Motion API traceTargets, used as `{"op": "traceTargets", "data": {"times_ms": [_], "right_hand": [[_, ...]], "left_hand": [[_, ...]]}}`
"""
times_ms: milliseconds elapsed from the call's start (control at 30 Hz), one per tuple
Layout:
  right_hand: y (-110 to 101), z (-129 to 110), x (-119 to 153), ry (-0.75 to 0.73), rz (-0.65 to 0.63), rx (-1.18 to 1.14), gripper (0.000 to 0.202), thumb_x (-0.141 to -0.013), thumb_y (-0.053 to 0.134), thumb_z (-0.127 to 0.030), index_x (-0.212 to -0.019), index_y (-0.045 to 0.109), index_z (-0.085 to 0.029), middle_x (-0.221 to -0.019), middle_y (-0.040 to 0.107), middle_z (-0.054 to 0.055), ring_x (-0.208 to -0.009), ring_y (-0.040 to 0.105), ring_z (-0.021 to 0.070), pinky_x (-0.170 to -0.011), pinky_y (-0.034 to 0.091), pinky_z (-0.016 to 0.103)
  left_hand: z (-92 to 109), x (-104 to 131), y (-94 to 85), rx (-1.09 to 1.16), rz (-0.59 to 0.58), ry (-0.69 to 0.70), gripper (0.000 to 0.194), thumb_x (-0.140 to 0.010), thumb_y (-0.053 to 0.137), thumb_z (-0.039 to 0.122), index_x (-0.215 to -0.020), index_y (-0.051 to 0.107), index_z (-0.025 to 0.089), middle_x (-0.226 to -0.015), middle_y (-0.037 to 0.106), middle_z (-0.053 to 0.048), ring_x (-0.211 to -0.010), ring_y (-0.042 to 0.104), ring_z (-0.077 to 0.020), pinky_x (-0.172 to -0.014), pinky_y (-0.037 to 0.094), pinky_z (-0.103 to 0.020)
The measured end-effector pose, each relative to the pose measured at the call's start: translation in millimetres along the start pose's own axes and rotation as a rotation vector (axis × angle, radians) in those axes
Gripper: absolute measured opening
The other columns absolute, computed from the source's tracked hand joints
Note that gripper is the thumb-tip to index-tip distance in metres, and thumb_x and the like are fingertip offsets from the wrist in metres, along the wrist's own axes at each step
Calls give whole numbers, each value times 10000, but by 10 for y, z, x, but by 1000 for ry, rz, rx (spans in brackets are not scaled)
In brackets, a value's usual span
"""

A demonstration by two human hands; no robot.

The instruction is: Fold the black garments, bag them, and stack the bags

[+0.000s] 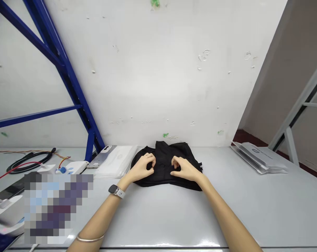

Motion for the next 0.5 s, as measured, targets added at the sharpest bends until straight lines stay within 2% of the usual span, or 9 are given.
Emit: {"op": "traceTargets", "data": {"times_ms": [100,200,267,367,500], "right_hand": [[57,-60,16,9,-121,-2,350,-693,693,-409,-935,497,-249,-904,569,-9,-852,521,184,-766,415,315],[108,-89,17,-8,-145,62,317,-698,699,-395,-917,522,-251,-916,573,-11,-881,522,189,-792,410,330],[108,-78,14,-22,-145,72,227,-741,657,-367,-892,537,-248,-919,580,-7,-884,527,188,-803,410,336],[56,-38,16,-28,-156,69,127,-775,608,-328,-850,557,-239,-912,588,3,-891,530,191,-824,411,345],[-39,8,52,-29,-175,96,68,-756,553,-220,-820,566,-240,-897,587,6,-874,530,183,-792,422,321]], "left_hand": [[30,15,25,97,-171,47,116,-728,604,251,-784,510,214,-868,547,13,-877,487,-179,-837,384,-321],[26,25,54,99,-249,66,237,-682,703,352,-786,540,217,-881,539,13,-895,478,-188,-835,387,-321],[3,26,55,101,-263,76,204,-673,710,321,-772,565,216,-892,545,9,-908,483,-187,-833,393,-310],[-47,35,10,147,-282,94,91,-688,622,181,-771,599,212,-909,564,0,-909,508,-176,-836,406,-287],[-151,73,-108,117,-276,48,286,-610,509,68,-829,621,214,-931,576,-13,-895,529,-182,-787,427,-274]]}}
Point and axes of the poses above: each hand's wrist, its own x-axis away from the middle knuckle, its own y-axis out of the palm, z = x × y, the point moved 1 cm from there along -x, towards the middle knuckle
